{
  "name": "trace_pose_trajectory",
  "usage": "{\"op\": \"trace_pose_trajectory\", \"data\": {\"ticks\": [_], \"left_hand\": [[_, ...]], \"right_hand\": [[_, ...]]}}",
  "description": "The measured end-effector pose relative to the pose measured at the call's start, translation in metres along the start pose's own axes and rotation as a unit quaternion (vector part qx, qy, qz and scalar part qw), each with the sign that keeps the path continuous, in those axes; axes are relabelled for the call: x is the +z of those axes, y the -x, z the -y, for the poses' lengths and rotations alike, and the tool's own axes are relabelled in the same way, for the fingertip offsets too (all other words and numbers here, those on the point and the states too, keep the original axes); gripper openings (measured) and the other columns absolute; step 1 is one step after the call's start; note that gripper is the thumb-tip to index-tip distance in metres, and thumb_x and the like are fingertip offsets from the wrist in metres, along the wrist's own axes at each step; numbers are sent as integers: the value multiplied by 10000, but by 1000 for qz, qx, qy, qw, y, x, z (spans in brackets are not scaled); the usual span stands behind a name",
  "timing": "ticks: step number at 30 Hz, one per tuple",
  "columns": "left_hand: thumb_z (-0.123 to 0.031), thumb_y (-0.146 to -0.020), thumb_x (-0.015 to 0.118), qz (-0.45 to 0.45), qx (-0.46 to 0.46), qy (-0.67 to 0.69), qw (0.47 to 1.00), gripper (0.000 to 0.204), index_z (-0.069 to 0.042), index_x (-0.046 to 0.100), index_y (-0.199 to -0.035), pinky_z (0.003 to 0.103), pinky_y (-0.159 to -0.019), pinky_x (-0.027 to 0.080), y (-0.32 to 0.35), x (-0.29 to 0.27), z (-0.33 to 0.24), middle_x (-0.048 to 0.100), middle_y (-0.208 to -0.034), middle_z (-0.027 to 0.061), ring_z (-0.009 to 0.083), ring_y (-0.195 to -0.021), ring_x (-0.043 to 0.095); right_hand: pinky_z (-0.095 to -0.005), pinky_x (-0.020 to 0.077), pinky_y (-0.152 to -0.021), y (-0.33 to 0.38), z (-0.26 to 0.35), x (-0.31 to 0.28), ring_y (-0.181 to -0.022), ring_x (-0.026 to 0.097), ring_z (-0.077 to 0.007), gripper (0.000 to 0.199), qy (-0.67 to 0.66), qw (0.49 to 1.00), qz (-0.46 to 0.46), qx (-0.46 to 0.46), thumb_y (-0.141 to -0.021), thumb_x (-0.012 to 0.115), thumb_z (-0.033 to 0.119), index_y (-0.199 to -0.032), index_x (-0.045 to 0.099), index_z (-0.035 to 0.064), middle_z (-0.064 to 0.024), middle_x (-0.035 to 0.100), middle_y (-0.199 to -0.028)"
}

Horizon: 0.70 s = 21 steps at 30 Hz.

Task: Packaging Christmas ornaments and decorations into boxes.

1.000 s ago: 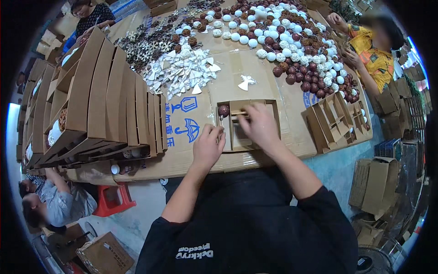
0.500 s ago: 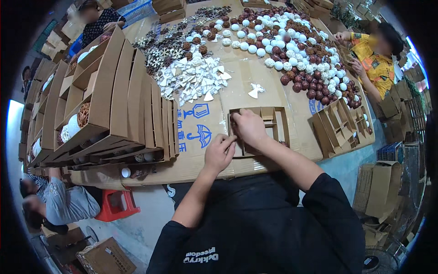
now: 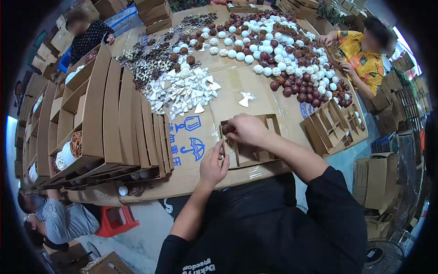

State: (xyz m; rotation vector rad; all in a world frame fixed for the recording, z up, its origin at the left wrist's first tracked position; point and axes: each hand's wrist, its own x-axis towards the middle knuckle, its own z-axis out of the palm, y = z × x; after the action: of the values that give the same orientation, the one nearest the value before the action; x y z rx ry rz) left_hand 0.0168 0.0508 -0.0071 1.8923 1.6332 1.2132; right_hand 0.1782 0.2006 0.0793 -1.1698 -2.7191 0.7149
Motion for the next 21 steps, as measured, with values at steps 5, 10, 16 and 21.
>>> {"op": "trace_pose_trajectory", "data": {"ticks": [5,10,16,21], "left_hand": [[-99,-899,658,16,-19,0,1000,509,3,538,-1383,362,-704,549,0,-3,0,652,-898,133,246,-753,654],[-110,-881,687,26,-38,12,999,511,6,540,-1356,353,-704,537,-4,7,1,655,-912,108,234,-764,630],[-118,-875,689,27,-99,13,995,525,6,533,-1361,368,-720,544,6,-5,3,659,-922,118,249,-778,639],[-156,-890,680,51,-111,19,992,496,-20,542,-1347,383,-727,551,-6,3,-3,658,-921,108,259,-783,651]], "right_hand": [[-495,574,-816,-53,-96,-45,-953,703,-409,301,-50,970,-161,176,-866,715,287,-1050,738,51,-221,724,-1007],[-518,534,-946,-78,-223,-104,-1217,571,-465,495,217,867,-311,324,-911,697,320,-1303,593,36,-295,552,-1326],[-544,512,-1023,-120,-228,-104,-1286,532,-450,618,183,878,-248,366,-869,749,448,-1302,613,29,-270,550,-1374],[-518,533,-954,-107,-291,-113,-1111,672,-426,469,218,889,-233,327,-844,715,362,-1182,690,38,-279,694,-1150]]}}
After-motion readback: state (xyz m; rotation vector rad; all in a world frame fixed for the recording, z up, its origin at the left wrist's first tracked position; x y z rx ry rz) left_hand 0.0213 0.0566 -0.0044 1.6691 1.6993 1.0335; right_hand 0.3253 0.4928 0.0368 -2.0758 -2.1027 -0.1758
